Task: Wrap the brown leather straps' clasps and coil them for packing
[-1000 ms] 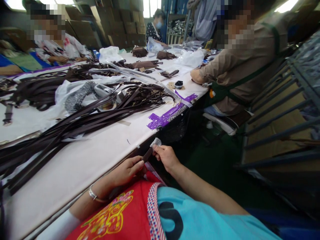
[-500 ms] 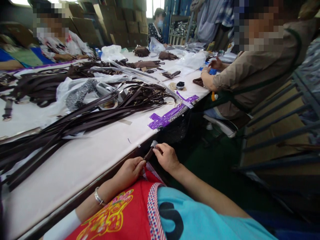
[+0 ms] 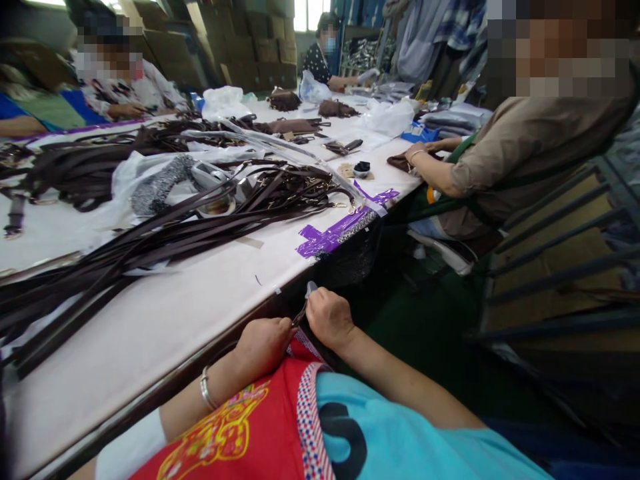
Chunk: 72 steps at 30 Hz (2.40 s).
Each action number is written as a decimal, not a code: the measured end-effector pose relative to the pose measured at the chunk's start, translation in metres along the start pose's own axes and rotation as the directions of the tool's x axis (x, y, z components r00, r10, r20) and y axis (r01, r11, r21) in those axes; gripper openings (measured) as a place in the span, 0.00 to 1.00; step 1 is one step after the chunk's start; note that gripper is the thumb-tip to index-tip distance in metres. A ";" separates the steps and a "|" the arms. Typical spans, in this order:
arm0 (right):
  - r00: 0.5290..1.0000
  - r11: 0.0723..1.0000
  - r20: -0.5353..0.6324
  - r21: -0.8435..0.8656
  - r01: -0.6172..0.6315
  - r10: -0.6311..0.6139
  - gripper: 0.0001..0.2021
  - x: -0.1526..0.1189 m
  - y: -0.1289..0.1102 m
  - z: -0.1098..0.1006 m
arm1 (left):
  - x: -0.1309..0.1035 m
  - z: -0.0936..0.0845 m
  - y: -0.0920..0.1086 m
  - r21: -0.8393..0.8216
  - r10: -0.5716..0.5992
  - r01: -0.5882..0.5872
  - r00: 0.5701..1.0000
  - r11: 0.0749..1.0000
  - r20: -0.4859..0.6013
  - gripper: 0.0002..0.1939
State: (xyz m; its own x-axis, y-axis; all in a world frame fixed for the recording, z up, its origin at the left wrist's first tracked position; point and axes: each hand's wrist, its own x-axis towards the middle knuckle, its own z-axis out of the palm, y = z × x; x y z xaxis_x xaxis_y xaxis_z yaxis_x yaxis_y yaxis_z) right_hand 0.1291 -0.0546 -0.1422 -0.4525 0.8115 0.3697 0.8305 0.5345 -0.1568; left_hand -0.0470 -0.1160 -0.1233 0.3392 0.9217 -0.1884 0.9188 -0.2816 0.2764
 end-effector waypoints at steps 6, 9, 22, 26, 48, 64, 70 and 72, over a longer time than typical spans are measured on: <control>0.995 0.972 -0.070 0.216 0.091 -0.077 0.13 -0.007 0.003 -0.006 | 0.007 -0.003 0.001 -0.722 -0.199 0.105 0.979 0.684 -0.046 0.22; 0.995 0.881 -0.026 0.468 -0.071 0.094 0.09 -0.012 -0.003 0.000 | 0.009 -0.004 0.004 -0.985 -0.238 0.165 0.960 0.050 0.149 0.24; 0.981 0.900 -0.076 0.391 0.192 -0.177 0.11 -0.007 -0.024 -0.014 | 0.014 -0.015 0.002 -0.478 -0.176 0.133 0.983 0.868 -0.046 0.08; 0.968 0.880 -0.089 0.402 0.251 -0.236 0.12 -0.008 -0.015 -0.019 | 0.012 -0.019 -0.006 -0.844 -0.100 0.127 0.991 0.521 0.087 0.08; 0.807 0.759 0.074 0.301 -0.578 0.585 0.08 -0.002 0.152 -0.020 | -0.067 -0.088 -0.070 -0.621 -0.093 0.210 0.972 0.755 0.216 0.14; 0.980 0.819 -0.119 0.569 -0.067 0.162 0.06 0.098 0.123 -0.143 | -0.030 -0.344 0.076 0.105 0.162 -0.138 0.514 0.985 -0.842 0.21; 0.966 0.747 -0.127 0.659 -0.087 0.225 0.06 0.106 0.128 -0.173 | -0.040 -0.387 0.094 0.104 0.126 -0.075 0.419 0.992 -0.899 0.20; 0.967 0.687 -0.127 0.724 -0.063 0.222 0.07 0.110 0.122 -0.189 | -0.032 -0.397 0.091 0.179 0.227 -0.145 0.466 0.973 -0.855 0.21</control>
State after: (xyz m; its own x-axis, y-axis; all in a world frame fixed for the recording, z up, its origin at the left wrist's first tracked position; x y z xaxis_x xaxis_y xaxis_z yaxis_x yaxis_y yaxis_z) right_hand 0.2419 0.0550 0.0522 -0.2120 0.8732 0.4389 0.3639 0.4873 -0.7938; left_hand -0.0548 -0.0655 0.2820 0.1938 0.5940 0.7808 0.8811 -0.4553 0.1276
